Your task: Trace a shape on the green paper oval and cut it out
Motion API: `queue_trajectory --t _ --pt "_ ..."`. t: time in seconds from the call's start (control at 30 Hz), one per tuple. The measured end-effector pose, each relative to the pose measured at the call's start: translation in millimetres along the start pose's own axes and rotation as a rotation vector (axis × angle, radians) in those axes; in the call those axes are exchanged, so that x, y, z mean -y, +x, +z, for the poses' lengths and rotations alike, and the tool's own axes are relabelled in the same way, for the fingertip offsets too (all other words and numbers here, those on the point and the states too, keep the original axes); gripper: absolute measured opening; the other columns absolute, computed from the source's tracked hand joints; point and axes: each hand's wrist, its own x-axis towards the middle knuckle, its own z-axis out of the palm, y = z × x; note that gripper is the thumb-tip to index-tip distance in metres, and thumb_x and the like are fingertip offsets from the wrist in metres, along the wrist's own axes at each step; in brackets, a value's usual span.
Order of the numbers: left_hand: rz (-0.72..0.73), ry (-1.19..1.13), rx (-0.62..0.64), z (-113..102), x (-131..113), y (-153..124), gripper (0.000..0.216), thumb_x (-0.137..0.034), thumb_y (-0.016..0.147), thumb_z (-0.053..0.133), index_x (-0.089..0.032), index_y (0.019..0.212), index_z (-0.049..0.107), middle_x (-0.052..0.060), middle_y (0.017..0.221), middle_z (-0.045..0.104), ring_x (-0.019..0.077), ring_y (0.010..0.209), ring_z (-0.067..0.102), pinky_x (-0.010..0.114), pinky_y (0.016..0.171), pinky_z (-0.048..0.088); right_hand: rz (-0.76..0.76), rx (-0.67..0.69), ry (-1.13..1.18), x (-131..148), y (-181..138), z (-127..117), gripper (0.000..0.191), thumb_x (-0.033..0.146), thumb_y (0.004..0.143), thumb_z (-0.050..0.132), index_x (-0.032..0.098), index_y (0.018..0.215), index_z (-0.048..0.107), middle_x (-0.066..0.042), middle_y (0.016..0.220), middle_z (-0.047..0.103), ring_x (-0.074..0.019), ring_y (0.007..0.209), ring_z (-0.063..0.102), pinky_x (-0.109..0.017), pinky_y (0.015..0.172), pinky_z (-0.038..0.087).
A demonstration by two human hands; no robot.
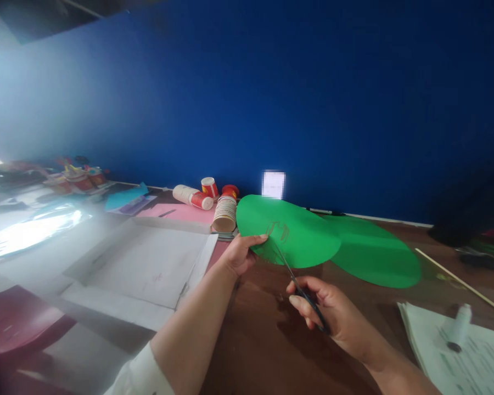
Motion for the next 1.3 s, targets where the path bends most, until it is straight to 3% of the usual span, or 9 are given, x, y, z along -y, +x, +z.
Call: queue_trajectory --t 0.23,0.53,0.87,1.3 --pt "-0.002 0.01 0.018 -2.7 1.2 2.0 0.055 -0.017 0.049 0.09 -0.015 0.102 0.074 0.007 0.089 0.078 0.0219 0.075 0.072 0.035 0.076 0.057 0.01 -0.004 0.005 0.1 1.1 -0.1 0.049 0.064 0.076 0.071 0.021 0.099 0.069 0.005 0.064 0.052 -0.0107 0.057 0.048 -0.026 0.057 0.038" --pt "-0.019 0.012 0.009 -1.1 -0.9 0.5 0.056 -0.018 0.047 0.091 -0.015 0.1 0.074 0.007 0.088 0.078 0.0237 0.077 0.072 0.038 0.079 0.055 0.022 0.052 0.107 -3.1 2.5 0.4 0.062 0.074 0.069 0.072 0.02 0.099 0.067 0.007 0.062 0.047 -0.0102 0.056 0.044 -0.027 0.056 0.032" --pt "-0.023 0.024 0.005 -2.2 0.7 2.1 0.052 -0.017 0.046 0.09 -0.015 0.095 0.074 0.007 0.09 0.077 0.0241 0.08 0.07 0.04 0.08 0.054 0.027 0.051 0.097 4.6 -0.1 2.2 0.054 0.069 0.072 0.071 0.02 0.096 0.066 0.008 0.058 0.045 -0.0093 0.053 0.041 -0.027 0.056 0.03" --pt "-0.023 0.043 0.003 -3.1 0.2 1.6 0.054 -0.019 0.047 0.092 -0.016 0.098 0.073 0.005 0.087 0.077 0.0217 0.076 0.07 0.038 0.078 0.055 0.014 0.034 0.023 4.7 -1.2 1.5 0.043 0.058 0.078 0.07 0.021 0.099 0.065 0.006 0.063 0.052 -0.0099 0.057 0.048 -0.026 0.059 0.038"
